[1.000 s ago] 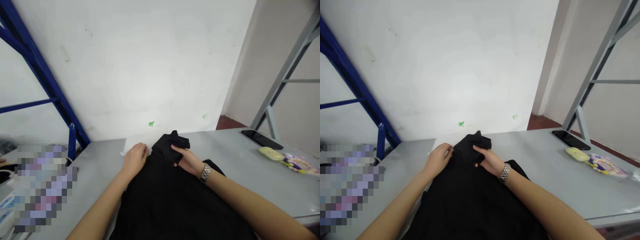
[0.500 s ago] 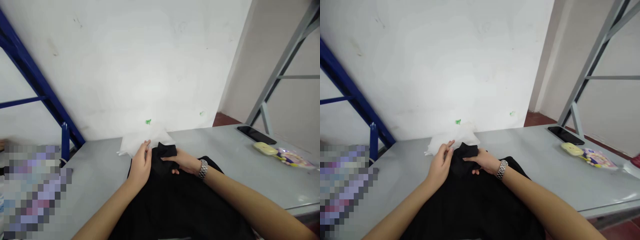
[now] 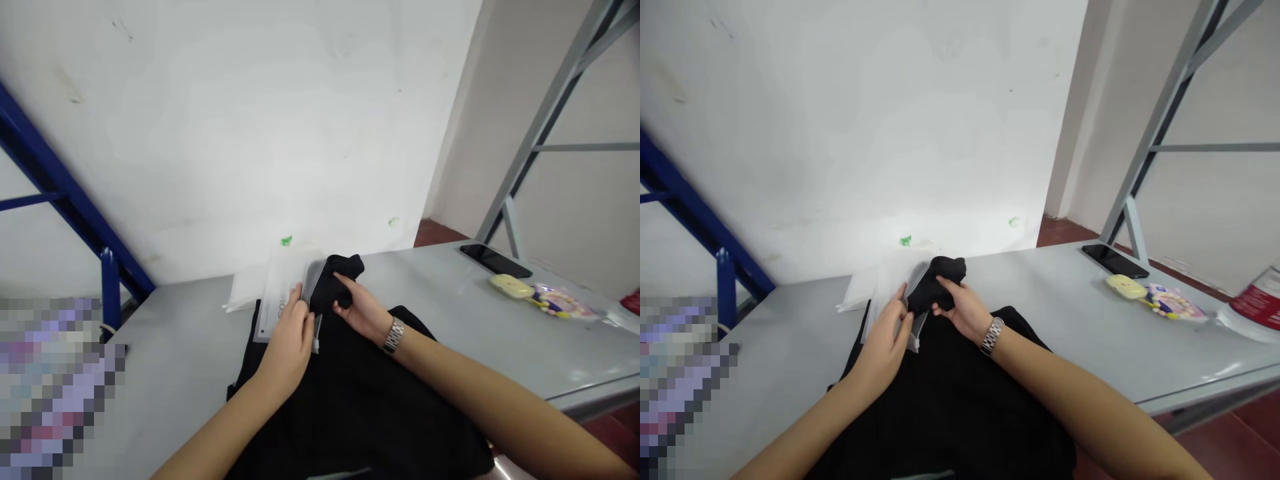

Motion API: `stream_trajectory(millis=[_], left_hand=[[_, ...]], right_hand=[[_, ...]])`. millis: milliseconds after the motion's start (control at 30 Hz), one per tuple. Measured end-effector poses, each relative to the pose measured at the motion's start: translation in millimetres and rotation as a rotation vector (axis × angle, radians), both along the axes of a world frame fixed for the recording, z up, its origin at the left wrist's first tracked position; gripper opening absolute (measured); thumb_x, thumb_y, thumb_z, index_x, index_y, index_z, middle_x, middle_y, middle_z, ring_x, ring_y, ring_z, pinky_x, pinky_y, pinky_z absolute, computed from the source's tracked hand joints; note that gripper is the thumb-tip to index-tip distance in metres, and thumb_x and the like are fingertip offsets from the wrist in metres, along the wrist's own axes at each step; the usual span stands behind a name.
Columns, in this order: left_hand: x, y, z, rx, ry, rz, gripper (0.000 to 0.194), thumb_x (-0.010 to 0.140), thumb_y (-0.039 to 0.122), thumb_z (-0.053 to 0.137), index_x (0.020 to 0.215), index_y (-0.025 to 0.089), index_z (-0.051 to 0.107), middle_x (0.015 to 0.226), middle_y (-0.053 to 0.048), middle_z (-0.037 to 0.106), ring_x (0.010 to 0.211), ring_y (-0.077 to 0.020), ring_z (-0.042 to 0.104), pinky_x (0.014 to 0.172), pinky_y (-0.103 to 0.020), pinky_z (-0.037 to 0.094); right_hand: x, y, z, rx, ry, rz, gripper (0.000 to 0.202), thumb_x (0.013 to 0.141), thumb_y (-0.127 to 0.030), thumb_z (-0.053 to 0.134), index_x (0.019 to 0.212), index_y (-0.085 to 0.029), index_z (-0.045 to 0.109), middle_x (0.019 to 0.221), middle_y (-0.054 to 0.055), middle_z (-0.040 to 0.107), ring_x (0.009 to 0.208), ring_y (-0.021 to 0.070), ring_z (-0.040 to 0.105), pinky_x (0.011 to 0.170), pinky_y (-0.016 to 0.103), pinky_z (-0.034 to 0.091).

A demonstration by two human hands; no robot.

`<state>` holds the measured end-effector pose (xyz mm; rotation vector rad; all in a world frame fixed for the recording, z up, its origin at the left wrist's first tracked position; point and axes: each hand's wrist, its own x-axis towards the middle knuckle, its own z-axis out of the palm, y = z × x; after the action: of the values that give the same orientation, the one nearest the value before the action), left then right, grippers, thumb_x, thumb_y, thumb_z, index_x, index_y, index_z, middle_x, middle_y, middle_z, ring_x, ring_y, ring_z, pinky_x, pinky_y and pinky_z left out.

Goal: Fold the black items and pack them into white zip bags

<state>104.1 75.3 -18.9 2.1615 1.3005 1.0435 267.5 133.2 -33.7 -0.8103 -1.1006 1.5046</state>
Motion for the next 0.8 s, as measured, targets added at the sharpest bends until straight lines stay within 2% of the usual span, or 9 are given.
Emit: stream_trajectory(millis=[67, 133, 233, 333, 433, 567, 700, 733, 800], left_hand=[[-0.7, -1.2, 3.0, -0.033, -0.083, 0.038, 0.016, 0.093, 0.029, 0.035, 0.084, 0.022, 0.047, 0.146, -0.012, 0.036, 0.136, -0.0272, 0.029, 0.101, -0.045, 0.036], [-1.6, -1.6, 5.1, -0.047, -0.134, 0.09, 0.017, 0.093, 0.029, 0.035, 0.094, 0.021, 0.051, 0.142, -0.011, 0.042, 0.13, -0.0277, 0.038, 0.102, -0.044, 0.036], [-1.3, -1.8, 4.2, 0.015, -0.097, 0.052, 0.024, 0.093, 0.027, 0.035, 0.109, 0.021, 0.052, 0.141, -0.009, 0.043, 0.133, -0.027, 0.034, 0.107, -0.045, 0.03], [1.8, -2.9, 0.2, 0.218, 0.064, -0.127, 0.022, 0.093, 0.018, 0.035, 0.101, 0.019, 0.055, 0.15, -0.008, 0.029, 0.14, -0.026, 0.017, 0.113, -0.048, 0.018], [5.2, -3.9, -3.8, 0.392, 0.236, -0.265, 0.02, 0.091, 0.011, 0.035, 0.087, 0.017, 0.054, 0.152, -0.01, 0.022, 0.141, -0.0269, 0.011, 0.114, -0.053, 0.014], [8.2, -3.2, -7.4, 0.518, 0.332, -0.284, 0.02, 0.09, 0.006, 0.034, 0.081, 0.016, 0.049, 0.152, -0.015, 0.018, 0.14, -0.0289, 0.009, 0.112, -0.056, 0.02], [12.8, -4.7, -9.5, 0.583, 0.34, -0.262, 0.016, 0.09, 0.006, 0.037, 0.085, 0.013, 0.051, 0.151, -0.019, 0.019, 0.14, -0.0297, 0.013, 0.111, -0.055, 0.024], [14.2, -5.8, -9.8, 0.6, 0.356, -0.268, 0.016, 0.089, 0.006, 0.038, 0.083, 0.013, 0.051, 0.151, -0.019, 0.02, 0.139, -0.0303, 0.013, 0.111, -0.055, 0.024], [16.3, -8.0, -10.2, 0.639, 0.372, -0.262, 0.017, 0.087, 0.004, 0.04, 0.079, 0.014, 0.051, 0.151, -0.018, 0.02, 0.139, -0.0326, 0.013, 0.111, -0.056, 0.024]], right_hand=[[-2.7, -4.2, 1.2, -0.006, -0.03, -0.006, 0.02, 0.077, -0.038, 0.06, 0.081, -0.019, 0.055, 0.068, 0.002, 0.063, 0.051, 0.0123, 0.055, 0.045, 0.025, 0.046], [-5.3, -8.1, 1.4, 0.035, -0.157, 0.012, 0.01, 0.072, -0.026, 0.063, 0.074, -0.018, 0.058, 0.059, 0.0, 0.062, 0.048, 0.013, 0.056, 0.046, 0.026, 0.046], [-7.0, -11.6, 1.8, 0.089, -0.322, 0.058, 0.006, 0.067, -0.015, 0.063, 0.071, -0.018, 0.06, 0.054, -0.002, 0.062, 0.046, 0.013, 0.055, 0.047, 0.026, 0.047], [-6.4, -12.4, 4.0, 0.004, -0.208, 0.103, 0.016, 0.069, -0.025, 0.064, 0.083, -0.018, 0.062, 0.065, 0.001, 0.066, 0.052, 0.0137, 0.057, 0.047, 0.026, 0.047], [-5.6, -12.3, 6.4, -0.027, -0.142, 0.101, 0.028, 0.078, -0.039, 0.055, 0.096, -0.019, 0.061, 0.075, 0.004, 0.067, 0.057, 0.0147, 0.058, 0.045, 0.025, 0.044], [-6.9, -13.9, 6.8, 0.033, -0.233, 0.016, 0.026, 0.074, -0.035, 0.061, 0.093, -0.018, 0.063, 0.073, 0.003, 0.067, 0.052, 0.012, 0.052, 0.04, 0.022, 0.037], [-10.6, -16.4, 6.8, 0.224, -0.356, -0.085, 0.018, 0.063, -0.024, 0.072, 0.078, -0.019, 0.064, 0.07, 0.002, 0.066, 0.063, 0.0146, 0.055, 0.061, 0.027, 0.046], [-11.5, -16.7, 6.6, 0.233, -0.347, -0.094, 0.017, 0.064, -0.025, 0.071, 0.078, -0.019, 0.064, 0.07, 0.002, 0.066, 0.066, 0.0153, 0.055, 0.063, 0.028, 0.047], [-12.9, -16.5, 5.6, 0.15, -0.275, -0.07, 0.016, 0.071, -0.033, 0.064, 0.081, -0.02, 0.062, 0.068, 0.002, 0.064, 0.061, 0.0143, 0.054, 0.054, 0.026, 0.044]])
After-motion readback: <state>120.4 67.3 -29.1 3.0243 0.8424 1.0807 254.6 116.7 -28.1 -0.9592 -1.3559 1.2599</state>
